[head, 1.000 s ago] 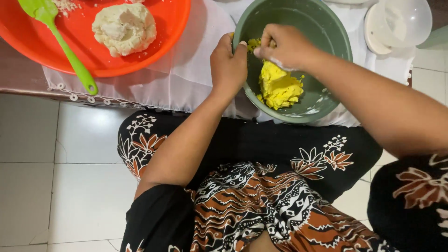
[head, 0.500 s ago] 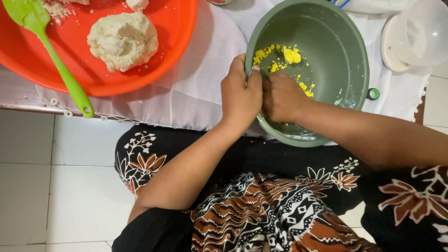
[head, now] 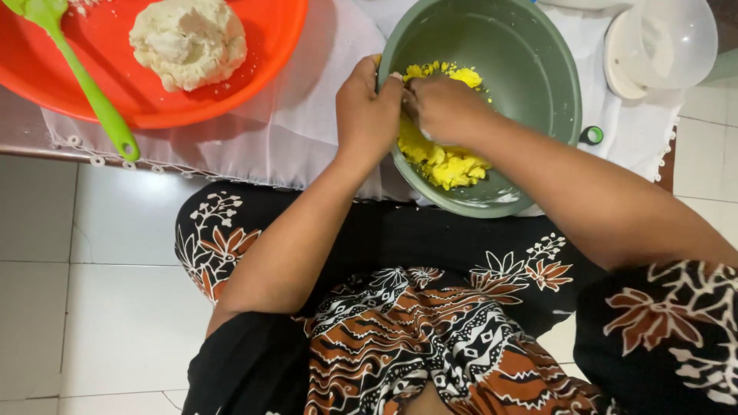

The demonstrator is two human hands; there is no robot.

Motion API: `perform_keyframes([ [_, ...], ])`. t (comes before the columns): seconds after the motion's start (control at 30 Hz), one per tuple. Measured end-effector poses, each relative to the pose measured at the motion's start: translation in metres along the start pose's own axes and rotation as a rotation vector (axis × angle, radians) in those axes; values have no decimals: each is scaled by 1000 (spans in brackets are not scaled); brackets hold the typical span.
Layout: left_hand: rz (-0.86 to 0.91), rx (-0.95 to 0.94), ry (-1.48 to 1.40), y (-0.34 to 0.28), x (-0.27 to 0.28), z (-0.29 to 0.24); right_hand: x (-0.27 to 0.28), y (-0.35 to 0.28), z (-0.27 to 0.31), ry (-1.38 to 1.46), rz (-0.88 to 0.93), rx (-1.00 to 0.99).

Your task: Kneading and mixing yellow dough in a bowl by hand

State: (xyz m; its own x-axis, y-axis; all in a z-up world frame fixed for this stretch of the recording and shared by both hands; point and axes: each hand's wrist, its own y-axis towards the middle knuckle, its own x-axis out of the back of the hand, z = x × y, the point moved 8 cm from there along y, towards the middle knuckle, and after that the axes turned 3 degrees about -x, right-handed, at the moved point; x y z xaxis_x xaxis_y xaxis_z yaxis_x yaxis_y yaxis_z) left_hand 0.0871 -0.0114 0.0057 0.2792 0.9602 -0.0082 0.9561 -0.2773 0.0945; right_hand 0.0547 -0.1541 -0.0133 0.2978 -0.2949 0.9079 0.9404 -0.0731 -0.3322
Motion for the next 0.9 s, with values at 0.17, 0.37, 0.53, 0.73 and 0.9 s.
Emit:
perform_keyframes([
  [0.17,-13,-56,30,4,3,1,26,-18,-16,-138,118,121],
  [0.37,-41,-14,-1,-2,1,-7,5,-43,-4,284,-63,397],
  [0.53,-15,67,-12,-6,-2,-20,-4,-50,37,302,-54,296],
  [0.73,15,158,-5,-7,1,-22,-30,-22,17,197,-218,117],
  [0.9,62,276,33,-11,-1,-24,-35,-4,-4,283,-289,264],
])
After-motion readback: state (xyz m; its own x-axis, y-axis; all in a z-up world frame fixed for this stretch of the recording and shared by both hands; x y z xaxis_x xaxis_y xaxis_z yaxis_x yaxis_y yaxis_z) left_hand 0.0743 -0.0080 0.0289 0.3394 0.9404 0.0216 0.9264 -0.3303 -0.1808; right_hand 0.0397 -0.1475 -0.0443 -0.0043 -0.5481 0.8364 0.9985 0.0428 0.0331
